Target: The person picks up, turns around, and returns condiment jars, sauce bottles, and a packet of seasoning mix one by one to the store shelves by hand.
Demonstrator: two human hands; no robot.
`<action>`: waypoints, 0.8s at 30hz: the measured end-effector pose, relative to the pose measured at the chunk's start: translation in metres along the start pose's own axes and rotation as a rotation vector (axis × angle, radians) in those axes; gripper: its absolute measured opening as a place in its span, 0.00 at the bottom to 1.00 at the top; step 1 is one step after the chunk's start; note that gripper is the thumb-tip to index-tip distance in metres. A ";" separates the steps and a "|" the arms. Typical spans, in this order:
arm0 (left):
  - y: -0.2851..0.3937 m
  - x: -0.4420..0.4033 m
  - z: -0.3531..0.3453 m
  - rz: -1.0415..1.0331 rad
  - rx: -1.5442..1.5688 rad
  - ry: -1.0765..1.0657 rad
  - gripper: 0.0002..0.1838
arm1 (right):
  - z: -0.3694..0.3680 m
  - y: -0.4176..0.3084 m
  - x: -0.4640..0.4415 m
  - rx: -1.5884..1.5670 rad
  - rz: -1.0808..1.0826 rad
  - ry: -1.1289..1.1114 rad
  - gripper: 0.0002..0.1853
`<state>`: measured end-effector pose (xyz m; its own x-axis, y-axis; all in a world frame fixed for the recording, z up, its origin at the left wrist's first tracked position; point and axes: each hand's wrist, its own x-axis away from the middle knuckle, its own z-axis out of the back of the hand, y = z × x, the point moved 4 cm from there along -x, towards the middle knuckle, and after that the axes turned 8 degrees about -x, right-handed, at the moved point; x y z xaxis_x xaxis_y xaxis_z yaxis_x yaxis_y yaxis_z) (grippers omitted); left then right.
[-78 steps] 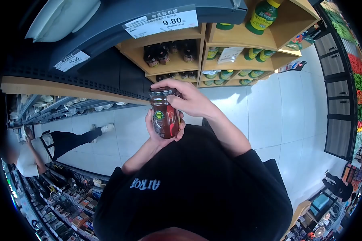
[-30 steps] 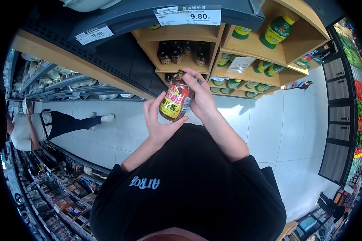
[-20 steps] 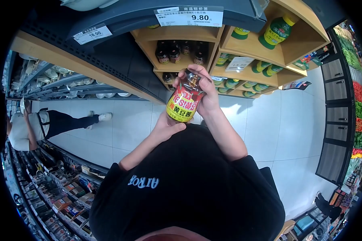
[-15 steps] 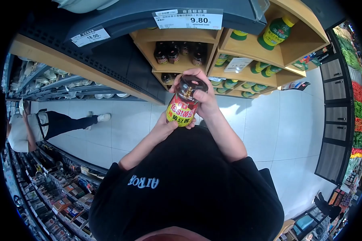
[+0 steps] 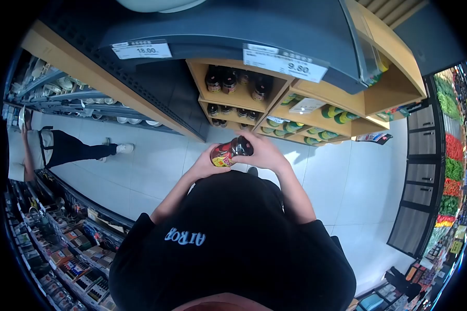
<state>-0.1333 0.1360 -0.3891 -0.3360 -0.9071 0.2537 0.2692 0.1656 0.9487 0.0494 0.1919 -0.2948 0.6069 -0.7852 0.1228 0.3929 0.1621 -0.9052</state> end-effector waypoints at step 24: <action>-0.505 0.361 0.090 1.247 -0.262 0.404 0.11 | 0.022 0.157 -0.179 0.657 -0.353 0.341 0.42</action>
<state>-0.4720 -0.2400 -0.7592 0.5362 -0.2629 0.8021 0.3785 0.9243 0.0500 0.0179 0.3714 -0.4500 0.1700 -0.9769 0.1298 0.9102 0.1051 -0.4007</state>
